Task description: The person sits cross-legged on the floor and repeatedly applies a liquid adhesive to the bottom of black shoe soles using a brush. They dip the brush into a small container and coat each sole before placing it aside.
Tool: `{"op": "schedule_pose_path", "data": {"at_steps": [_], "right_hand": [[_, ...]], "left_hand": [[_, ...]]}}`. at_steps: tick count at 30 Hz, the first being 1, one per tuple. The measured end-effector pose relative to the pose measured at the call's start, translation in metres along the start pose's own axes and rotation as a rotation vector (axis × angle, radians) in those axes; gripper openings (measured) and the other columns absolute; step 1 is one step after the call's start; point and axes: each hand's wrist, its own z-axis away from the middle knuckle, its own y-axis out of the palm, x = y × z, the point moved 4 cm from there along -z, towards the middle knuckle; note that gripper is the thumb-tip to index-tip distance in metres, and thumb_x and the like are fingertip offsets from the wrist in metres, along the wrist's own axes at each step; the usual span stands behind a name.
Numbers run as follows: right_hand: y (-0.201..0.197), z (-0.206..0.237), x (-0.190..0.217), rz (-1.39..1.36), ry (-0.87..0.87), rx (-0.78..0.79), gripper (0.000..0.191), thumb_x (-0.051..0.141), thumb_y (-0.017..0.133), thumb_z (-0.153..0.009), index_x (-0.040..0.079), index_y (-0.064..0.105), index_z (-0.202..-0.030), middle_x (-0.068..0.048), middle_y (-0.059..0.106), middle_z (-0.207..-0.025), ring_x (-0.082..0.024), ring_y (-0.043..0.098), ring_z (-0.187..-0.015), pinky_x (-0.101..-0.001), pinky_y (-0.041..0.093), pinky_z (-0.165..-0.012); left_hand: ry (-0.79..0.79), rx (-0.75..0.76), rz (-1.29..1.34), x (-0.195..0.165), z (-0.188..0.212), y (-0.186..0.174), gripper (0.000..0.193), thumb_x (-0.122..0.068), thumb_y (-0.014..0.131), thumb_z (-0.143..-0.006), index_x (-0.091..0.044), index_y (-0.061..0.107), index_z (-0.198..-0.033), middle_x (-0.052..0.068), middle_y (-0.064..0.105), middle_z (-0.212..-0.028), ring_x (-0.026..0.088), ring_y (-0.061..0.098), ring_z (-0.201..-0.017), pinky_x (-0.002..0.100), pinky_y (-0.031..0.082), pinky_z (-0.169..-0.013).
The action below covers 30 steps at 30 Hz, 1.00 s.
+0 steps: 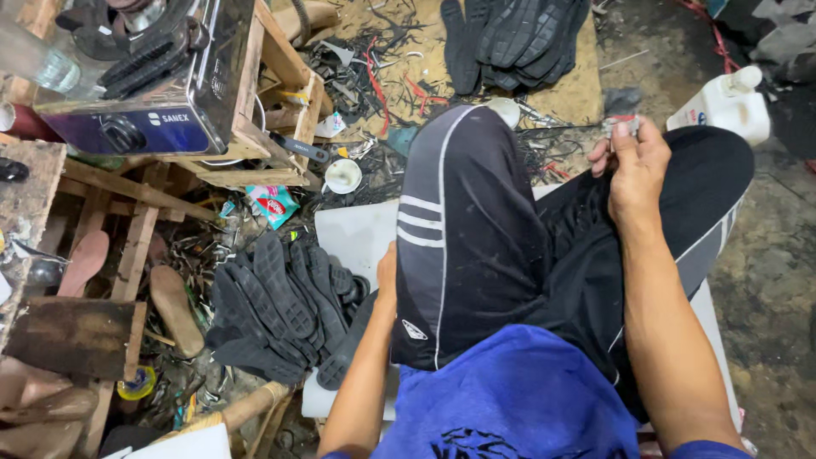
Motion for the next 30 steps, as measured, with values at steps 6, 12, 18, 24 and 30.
{"op": "schedule_pose_path", "data": {"at_steps": [6,12,18,24,30], "right_hand": [[0.005,-0.011,-0.032,0.094,0.029,0.016,0.023,0.025,0.059,-0.115,0.002,0.06,-0.119,-0.008,0.066,-0.082,-0.011,0.056,-0.062,-0.0254,0.045,-0.06],[0.021,-0.019,-0.039,0.101,0.059,0.023,0.022,0.024,0.059,-0.113,0.004,0.061,-0.121,-0.007,0.066,-0.084,-0.011,0.057,-0.064,-0.0249,0.046,-0.061],[0.026,-0.082,-0.063,-0.003,0.222,0.019,0.018,0.023,0.061,-0.113,0.005,0.065,-0.113,-0.004,0.065,-0.085,-0.012,0.06,-0.067,-0.026,0.051,-0.063],[0.043,-0.127,-0.139,0.194,0.273,0.106,0.02,0.023,0.058,-0.111,0.005,0.064,-0.112,-0.002,0.066,-0.083,-0.009,0.06,-0.066,-0.0255,0.049,-0.058],[0.044,-0.127,-0.194,0.402,0.506,0.071,0.021,0.025,0.06,-0.107,0.004,0.061,-0.105,-0.002,0.063,-0.075,-0.01,0.05,-0.055,-0.0276,0.041,-0.047]], "left_hand": [[0.06,0.056,0.304,-0.01,0.019,-0.046,0.045,-0.031,0.054,-0.099,0.007,0.071,-0.117,0.026,0.074,-0.11,0.041,0.066,-0.109,0.045,0.053,-0.093],[0.305,-0.43,0.346,-0.088,0.049,-0.078,0.055,-0.028,0.047,-0.109,-0.002,0.038,-0.156,0.025,0.04,-0.162,0.039,0.037,-0.152,0.045,0.026,-0.125],[0.407,-0.459,-0.119,-0.143,0.015,-0.08,0.073,-0.034,0.064,-0.097,-0.008,0.035,-0.159,0.032,0.021,-0.166,0.052,0.024,-0.151,0.054,0.023,-0.122],[0.28,-0.456,0.129,-0.111,-0.042,-0.078,0.06,-0.03,0.052,-0.106,-0.009,0.039,-0.16,0.028,0.032,-0.167,0.047,0.033,-0.154,0.053,0.027,-0.126],[-0.011,-0.814,-0.289,-0.016,-0.031,-0.153,0.043,-0.025,0.057,-0.102,-0.008,0.057,-0.142,0.023,0.054,-0.15,0.041,0.046,-0.145,0.051,0.034,-0.124]]}}
